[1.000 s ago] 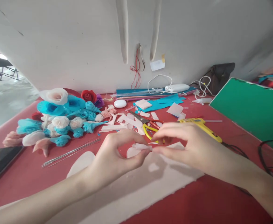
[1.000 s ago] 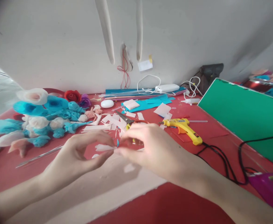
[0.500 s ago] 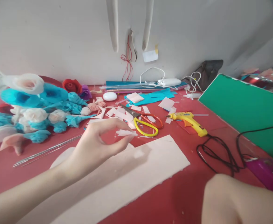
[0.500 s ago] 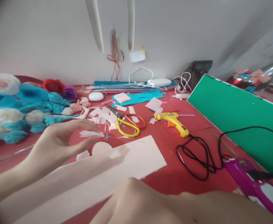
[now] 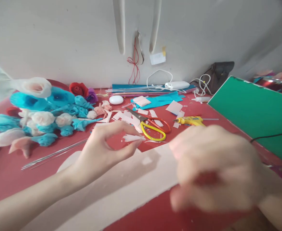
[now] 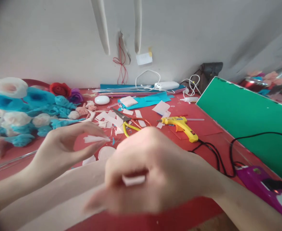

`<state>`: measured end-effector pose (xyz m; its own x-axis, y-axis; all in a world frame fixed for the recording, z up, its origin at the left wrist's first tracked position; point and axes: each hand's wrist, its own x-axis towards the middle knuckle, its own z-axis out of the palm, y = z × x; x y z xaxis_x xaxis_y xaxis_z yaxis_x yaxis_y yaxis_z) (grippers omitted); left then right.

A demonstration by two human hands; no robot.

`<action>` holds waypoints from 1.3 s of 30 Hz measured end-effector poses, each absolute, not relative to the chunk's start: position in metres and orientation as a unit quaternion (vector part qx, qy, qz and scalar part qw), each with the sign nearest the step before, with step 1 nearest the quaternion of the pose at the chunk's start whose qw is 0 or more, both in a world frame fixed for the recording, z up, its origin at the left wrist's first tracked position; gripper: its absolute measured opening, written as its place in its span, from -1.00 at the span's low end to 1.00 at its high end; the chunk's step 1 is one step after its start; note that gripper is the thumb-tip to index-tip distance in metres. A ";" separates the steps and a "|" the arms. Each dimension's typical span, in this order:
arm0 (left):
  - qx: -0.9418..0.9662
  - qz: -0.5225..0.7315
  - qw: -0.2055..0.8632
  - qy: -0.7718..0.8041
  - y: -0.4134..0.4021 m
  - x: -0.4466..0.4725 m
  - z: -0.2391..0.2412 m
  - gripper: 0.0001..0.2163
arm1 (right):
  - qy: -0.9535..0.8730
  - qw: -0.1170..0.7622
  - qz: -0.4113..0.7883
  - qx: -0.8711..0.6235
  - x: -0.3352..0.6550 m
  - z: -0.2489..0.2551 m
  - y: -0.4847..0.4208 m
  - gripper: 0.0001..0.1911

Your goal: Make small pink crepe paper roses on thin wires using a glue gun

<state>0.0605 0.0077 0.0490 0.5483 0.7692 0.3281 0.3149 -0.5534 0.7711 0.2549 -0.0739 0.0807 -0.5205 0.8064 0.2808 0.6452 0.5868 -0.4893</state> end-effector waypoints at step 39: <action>0.827 0.282 0.360 0.327 -0.002 0.061 0.055 -0.88 | -0.859 0.249 0.072 -0.441 0.241 0.067 -0.044 -0.76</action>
<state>0.0605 -0.0022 0.0546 0.6275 0.7437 0.2307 0.3374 -0.5267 0.7802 0.2415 -0.0436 0.0668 -0.4863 0.7943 0.3641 0.7223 0.5999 -0.3441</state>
